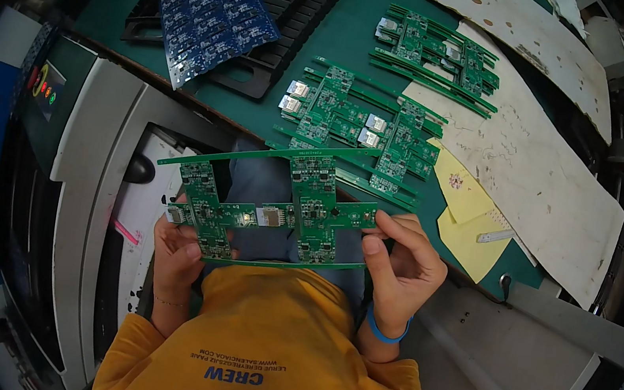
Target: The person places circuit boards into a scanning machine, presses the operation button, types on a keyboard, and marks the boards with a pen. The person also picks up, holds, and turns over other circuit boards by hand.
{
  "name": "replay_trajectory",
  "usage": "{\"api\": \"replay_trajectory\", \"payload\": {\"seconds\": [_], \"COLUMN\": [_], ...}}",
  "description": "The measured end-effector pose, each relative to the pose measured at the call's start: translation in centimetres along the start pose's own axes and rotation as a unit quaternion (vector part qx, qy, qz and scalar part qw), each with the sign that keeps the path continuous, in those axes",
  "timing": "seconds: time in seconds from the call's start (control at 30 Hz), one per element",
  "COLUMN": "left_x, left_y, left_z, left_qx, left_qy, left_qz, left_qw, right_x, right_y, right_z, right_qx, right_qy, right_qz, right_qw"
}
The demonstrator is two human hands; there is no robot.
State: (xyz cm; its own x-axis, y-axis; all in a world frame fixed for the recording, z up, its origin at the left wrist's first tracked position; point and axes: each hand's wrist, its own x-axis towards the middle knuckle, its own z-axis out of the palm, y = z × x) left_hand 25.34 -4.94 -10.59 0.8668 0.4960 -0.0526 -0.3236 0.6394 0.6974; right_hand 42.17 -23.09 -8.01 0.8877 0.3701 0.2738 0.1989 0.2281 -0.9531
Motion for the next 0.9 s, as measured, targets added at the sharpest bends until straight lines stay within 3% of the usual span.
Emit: {"api": "replay_trajectory", "payload": {"seconds": [0.13,0.9], "left_x": [-0.7,-0.7], "left_y": [-0.4,0.4], "left_z": [-1.0,0.7], "left_qx": [0.072,0.063], "left_qy": [0.051,0.019], "left_qz": [0.003,0.002], "left_qw": [0.996,0.998], "right_x": [0.0,0.0], "right_y": [0.5,1.1], "right_z": [-0.2,0.0], "right_qx": [0.011,-0.013], "right_qy": [-0.005,0.021], "right_qz": [0.003,0.021], "right_qw": [1.000,0.999]}}
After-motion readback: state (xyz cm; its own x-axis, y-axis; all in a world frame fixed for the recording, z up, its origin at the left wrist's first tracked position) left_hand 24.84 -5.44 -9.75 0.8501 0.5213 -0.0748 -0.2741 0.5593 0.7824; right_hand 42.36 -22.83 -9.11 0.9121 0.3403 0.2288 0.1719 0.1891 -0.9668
